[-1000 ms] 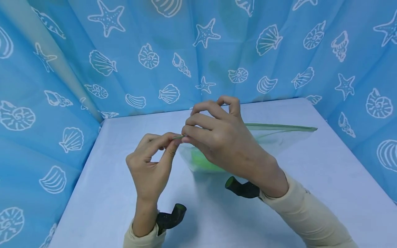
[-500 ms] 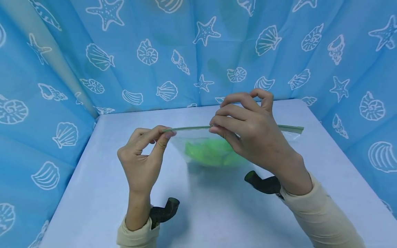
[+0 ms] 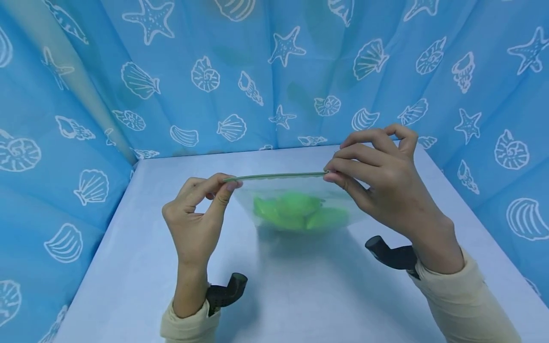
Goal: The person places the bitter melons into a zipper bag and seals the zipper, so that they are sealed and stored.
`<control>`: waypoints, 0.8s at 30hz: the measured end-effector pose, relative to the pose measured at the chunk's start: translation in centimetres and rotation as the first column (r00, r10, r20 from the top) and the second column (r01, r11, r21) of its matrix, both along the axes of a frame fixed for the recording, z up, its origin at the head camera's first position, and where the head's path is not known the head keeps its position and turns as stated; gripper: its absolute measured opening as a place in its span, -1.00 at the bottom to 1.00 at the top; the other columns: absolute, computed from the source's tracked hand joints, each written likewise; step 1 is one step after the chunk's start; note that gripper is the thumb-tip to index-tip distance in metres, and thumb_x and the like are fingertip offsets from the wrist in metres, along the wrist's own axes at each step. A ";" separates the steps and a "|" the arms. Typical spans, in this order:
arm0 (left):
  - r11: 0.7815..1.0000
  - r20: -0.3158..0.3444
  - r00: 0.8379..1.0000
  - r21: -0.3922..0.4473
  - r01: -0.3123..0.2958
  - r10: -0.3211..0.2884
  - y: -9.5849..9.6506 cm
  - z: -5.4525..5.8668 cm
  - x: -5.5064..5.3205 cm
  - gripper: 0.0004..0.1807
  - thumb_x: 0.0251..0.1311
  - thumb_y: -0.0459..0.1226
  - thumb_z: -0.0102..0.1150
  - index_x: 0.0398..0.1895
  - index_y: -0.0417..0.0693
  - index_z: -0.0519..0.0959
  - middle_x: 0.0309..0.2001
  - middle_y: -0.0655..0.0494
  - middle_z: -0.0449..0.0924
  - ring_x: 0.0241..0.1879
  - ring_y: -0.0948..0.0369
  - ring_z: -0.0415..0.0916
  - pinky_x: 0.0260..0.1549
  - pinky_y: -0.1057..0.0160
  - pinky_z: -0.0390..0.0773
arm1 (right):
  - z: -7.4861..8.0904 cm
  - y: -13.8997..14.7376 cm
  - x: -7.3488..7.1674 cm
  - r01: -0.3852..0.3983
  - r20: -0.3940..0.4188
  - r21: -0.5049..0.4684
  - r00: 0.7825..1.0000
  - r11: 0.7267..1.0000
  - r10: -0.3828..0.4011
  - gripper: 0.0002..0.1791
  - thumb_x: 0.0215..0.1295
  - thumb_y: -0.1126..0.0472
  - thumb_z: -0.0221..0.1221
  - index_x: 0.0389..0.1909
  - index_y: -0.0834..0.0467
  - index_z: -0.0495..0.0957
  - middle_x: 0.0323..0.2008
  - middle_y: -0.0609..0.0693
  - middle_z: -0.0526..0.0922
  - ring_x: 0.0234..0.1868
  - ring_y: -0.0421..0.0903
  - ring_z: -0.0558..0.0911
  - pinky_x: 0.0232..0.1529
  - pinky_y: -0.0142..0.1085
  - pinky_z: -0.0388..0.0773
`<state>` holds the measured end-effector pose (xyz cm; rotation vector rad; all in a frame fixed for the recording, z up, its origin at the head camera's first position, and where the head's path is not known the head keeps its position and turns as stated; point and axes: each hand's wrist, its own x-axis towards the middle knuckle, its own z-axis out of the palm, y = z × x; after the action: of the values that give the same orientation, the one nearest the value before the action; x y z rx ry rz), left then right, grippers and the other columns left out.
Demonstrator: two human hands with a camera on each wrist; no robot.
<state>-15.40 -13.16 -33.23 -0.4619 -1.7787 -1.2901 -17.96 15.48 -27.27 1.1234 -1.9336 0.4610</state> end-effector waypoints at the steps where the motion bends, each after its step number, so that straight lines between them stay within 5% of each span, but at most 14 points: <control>1: 1.000 0.004 1.000 -0.001 -0.003 0.003 0.1 0.0 0.1 -0.89 0.12 -0.47 0.40 -0.28 -0.22 0.79 -0.44 0.04 0.72 -0.39 0.17 0.43 -0.35 0.22 0.42 | -0.1 0.3 0.0 0.000 -0.001 0.000 1.000 1.000 0.000 -0.59 0.52 0.00 0.07 -0.31 0.18 0.77 -0.34 0.06 0.71 -0.06 0.15 0.56 -0.02 0.31 0.09; 19: 1.000 0.000 1.000 0.022 0.001 -0.001 0.2 0.0 -0.4 -0.88 0.10 -0.50 0.40 -0.29 -0.24 0.78 -0.44 -0.02 0.71 -0.41 0.20 0.40 -0.37 0.22 0.38 | -1.0 4.4 0.0 -0.018 0.013 -0.109 1.000 0.994 0.020 -0.54 0.47 -0.06 0.12 -0.36 0.23 0.76 -0.40 0.08 0.71 -0.12 0.18 0.56 -0.03 0.20 0.08; 24: 1.000 0.006 1.000 0.018 -0.018 0.018 0.1 -0.1 -0.3 -0.89 0.09 -0.53 0.38 -0.31 -0.28 0.78 -0.46 -0.05 0.69 -0.42 0.21 0.39 -0.37 0.23 0.36 | -1.6 5.5 0.0 0.000 0.016 -0.158 1.000 0.987 0.003 -0.53 0.45 -0.06 0.14 -0.38 0.26 0.75 -0.42 0.09 0.70 -0.15 0.19 0.55 0.05 0.05 0.06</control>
<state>-15.73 -13.07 -33.34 -0.4317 -1.7710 -1.2948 -17.96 20.94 -28.84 1.0212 -1.8745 0.6151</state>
